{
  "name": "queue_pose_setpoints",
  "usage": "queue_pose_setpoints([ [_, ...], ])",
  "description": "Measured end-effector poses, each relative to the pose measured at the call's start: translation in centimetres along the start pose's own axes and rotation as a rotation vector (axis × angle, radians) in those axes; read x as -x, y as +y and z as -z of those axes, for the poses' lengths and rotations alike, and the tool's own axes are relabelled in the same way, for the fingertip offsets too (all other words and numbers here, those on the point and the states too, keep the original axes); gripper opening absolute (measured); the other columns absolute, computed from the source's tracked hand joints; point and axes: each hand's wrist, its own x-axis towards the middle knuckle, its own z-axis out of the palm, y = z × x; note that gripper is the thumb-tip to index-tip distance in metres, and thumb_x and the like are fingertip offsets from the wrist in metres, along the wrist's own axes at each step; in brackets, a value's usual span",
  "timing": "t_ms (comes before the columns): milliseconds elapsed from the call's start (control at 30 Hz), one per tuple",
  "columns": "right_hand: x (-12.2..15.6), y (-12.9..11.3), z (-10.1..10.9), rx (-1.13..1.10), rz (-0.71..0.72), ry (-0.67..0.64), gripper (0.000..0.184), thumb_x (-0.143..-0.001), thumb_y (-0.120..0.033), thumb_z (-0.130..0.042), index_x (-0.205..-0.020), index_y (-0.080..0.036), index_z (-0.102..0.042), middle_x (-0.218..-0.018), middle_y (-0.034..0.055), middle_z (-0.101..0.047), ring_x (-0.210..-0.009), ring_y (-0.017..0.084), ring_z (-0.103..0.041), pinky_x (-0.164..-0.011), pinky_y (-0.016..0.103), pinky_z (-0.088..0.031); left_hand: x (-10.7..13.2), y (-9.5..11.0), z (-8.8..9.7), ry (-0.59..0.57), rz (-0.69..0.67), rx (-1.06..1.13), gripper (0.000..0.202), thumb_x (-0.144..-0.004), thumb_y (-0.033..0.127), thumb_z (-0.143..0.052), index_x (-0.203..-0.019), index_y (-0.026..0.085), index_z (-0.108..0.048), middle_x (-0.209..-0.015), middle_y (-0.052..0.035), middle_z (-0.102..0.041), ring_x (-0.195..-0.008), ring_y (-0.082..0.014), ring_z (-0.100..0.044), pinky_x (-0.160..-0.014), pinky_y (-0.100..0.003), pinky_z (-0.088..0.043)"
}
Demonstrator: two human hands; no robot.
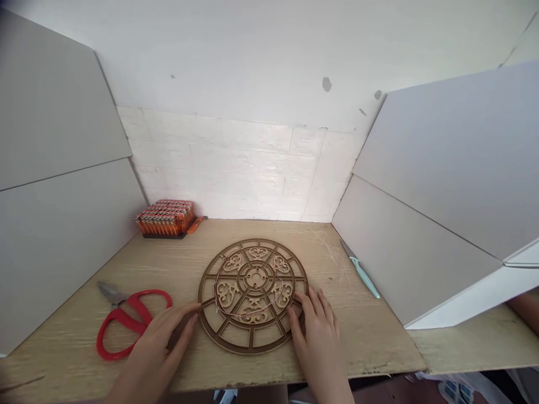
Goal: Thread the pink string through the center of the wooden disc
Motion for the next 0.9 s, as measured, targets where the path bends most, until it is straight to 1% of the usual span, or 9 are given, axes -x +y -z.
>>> queue_pose_setpoints([
  [133,-2.3,0.0,-0.3,-0.023,0.036,-0.138,0.044,-0.095,-0.048,-0.034,-0.126,-0.023,-0.052,-0.136,0.0036,-0.042,-0.132,0.027,-0.028,-0.104,0.049,-0.031,-1.3,0.4,0.7,-0.119,0.055,-0.078,0.035,-0.089,0.046,-0.040,-0.113,0.028,-0.057,-0.120,0.0029,-0.053,-0.116,-0.0169,-0.046,-0.100,-0.037,-0.042],
  [267,-4.3,0.0,0.1,-0.029,0.059,-0.246,0.046,-0.096,-0.048,-0.036,-0.132,-0.022,-0.047,-0.138,0.0048,-0.041,-0.132,0.027,-0.027,-0.104,0.047,-0.032,-3.2,2.0,2.1,-0.252,0.083,-0.116,0.035,-0.090,0.044,-0.037,-0.114,0.026,-0.057,-0.116,-0.0007,-0.054,-0.113,-0.0191,-0.047,-0.098,-0.040,-0.041],
  [367,-6.0,-1.1,1.0,-0.032,0.143,-0.269,0.045,-0.095,-0.045,-0.040,-0.133,-0.022,-0.045,-0.139,0.0048,-0.039,-0.133,0.027,-0.025,-0.106,0.046,-0.030,-5.5,3.9,4.2,-0.363,-0.049,0.078,0.037,-0.091,0.047,-0.038,-0.117,0.027,-0.056,-0.116,-0.0004,-0.054,-0.111,-0.0134,-0.049,-0.098,-0.028,-0.042],
  [467,-8.2,-3.0,2.0,-0.137,0.320,-0.328,0.035,-0.096,-0.036,-0.042,-0.126,-0.022,-0.051,-0.131,0.0038,-0.046,-0.129,0.020,-0.033,-0.107,0.038,-0.030,-8.2,6.4,6.3,-0.608,-0.161,0.361,0.035,-0.092,0.048,-0.037,-0.106,0.026,-0.061,-0.103,0.0020,-0.059,-0.095,-0.0074,-0.055,-0.083,-0.016,-0.045],
  [533,-9.7,-4.3,2.5,-0.228,0.399,-0.418,0.027,-0.095,-0.030,-0.044,-0.117,-0.023,-0.057,-0.120,0.0032,-0.054,-0.116,0.017,-0.047,-0.098,0.032,-0.039,-9.8,7.8,7.0,-0.594,-0.192,0.409,0.037,-0.093,0.047,-0.034,-0.101,0.023,-0.062,-0.093,0.0019,-0.061,-0.083,-0.0059,-0.055,-0.072,-0.014,-0.042],
  [600,-11.0,-5.3,2.8,-0.283,0.420,-0.511,0.022,-0.093,-0.026,-0.048,-0.110,-0.024,-0.062,-0.108,0.0012,-0.059,-0.101,0.015,-0.055,-0.087,0.027,-0.044,-11.1,8.7,6.7,-0.493,-0.252,0.308,0.036,-0.093,0.042,-0.034,-0.100,0.020,-0.062,-0.090,0.0012,-0.060,-0.074,-0.0057,-0.051,-0.063,-0.014,-0.037],
  [667,-12.1,-6.0,2.9,-0.313,0.425,-0.572,0.021,-0.091,-0.021,-0.049,-0.105,-0.023,-0.064,-0.098,0.0000,-0.062,-0.089,0.014,-0.058,-0.079,0.025,-0.045,-12.0,8.8,5.5,-0.427,-0.333,0.181,0.035,-0.093,0.037,-0.033,-0.095,0.018,-0.062,-0.085,0.0003,-0.059,-0.071,-0.0059,-0.048,-0.064,-0.016,-0.033],
  [767,-13.1,-6.3,2.7,-0.330,0.428,-0.704,0.018,-0.088,-0.018,-0.051,-0.098,-0.021,-0.066,-0.087,-0.0014,-0.063,-0.074,0.011,-0.058,-0.065,0.021,-0.043,-13.2,7.6,3.1,-0.459,-0.355,0.095,0.036,-0.092,0.035,-0.034,-0.089,0.013,-0.063,-0.078,-0.0022,-0.057,-0.068,-0.0068,-0.046,-0.063,-0.017,-0.031],
  [900,-13.7,-6.0,2.4,-0.304,0.467,-0.795,0.012,-0.084,-0.015,-0.058,-0.090,-0.022,-0.066,-0.083,-0.0045,-0.063,-0.071,0.010,-0.056,-0.061,0.019,-0.039,-14.5,5.4,0.9,-0.559,-0.359,0.095,0.033,-0.090,0.034,-0.038,-0.086,0.012,-0.063,-0.072,-0.0012,-0.055,-0.064,-0.0062,-0.044,-0.059,-0.017,-0.027],
])
